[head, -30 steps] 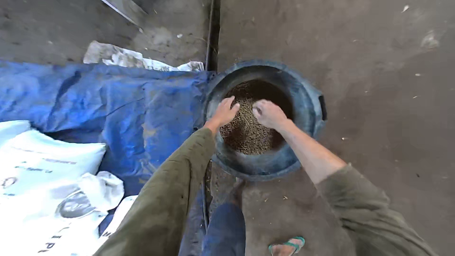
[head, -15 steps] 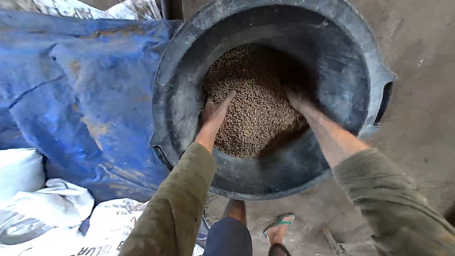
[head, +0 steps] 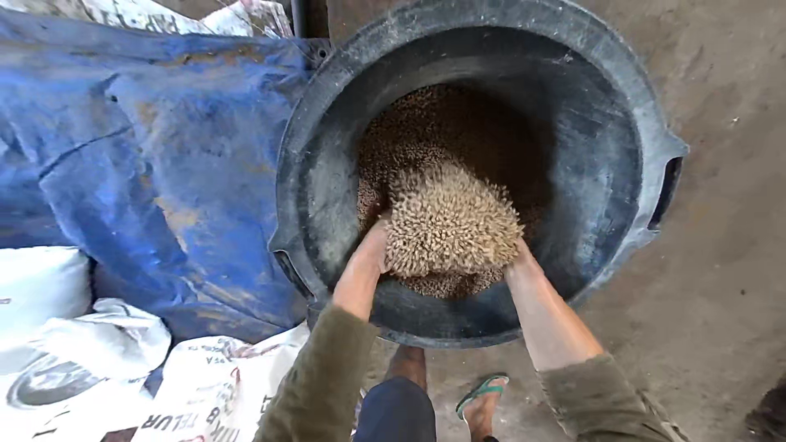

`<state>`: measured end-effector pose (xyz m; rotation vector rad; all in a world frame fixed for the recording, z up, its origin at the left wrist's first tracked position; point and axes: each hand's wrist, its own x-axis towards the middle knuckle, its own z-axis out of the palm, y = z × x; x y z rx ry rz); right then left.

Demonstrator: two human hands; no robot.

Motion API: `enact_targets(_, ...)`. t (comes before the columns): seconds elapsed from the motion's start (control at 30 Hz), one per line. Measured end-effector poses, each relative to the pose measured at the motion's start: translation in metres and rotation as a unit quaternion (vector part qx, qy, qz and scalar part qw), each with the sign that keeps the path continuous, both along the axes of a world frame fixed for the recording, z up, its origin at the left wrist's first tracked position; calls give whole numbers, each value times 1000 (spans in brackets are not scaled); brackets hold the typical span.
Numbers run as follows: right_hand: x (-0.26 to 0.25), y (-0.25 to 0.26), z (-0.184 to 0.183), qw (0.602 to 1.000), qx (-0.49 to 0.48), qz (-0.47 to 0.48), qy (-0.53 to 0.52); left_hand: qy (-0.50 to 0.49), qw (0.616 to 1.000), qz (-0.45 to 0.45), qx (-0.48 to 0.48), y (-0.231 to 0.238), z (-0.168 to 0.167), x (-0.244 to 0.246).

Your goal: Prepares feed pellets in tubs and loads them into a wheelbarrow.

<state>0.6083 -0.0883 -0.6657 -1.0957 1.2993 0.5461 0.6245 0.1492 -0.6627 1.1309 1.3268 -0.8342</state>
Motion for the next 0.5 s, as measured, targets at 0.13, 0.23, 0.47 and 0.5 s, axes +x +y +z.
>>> enact_targets(0.13,57,-17,-5,924,-204,315,-70,-93,983,-68,145,17,-21,15)
enact_targets(0.23,112,-8,-61,849,-342,392,-89,-61,971,-20,228,-3,-46,57)
enact_targets(0.47,128,44,-94,957,-26,248,-147,-56,995,-14,84,-8,-66,75)
enact_targets(0.5,122,46,-87,962,63,213,-160,-63,997,-9,36,-9,-58,73)
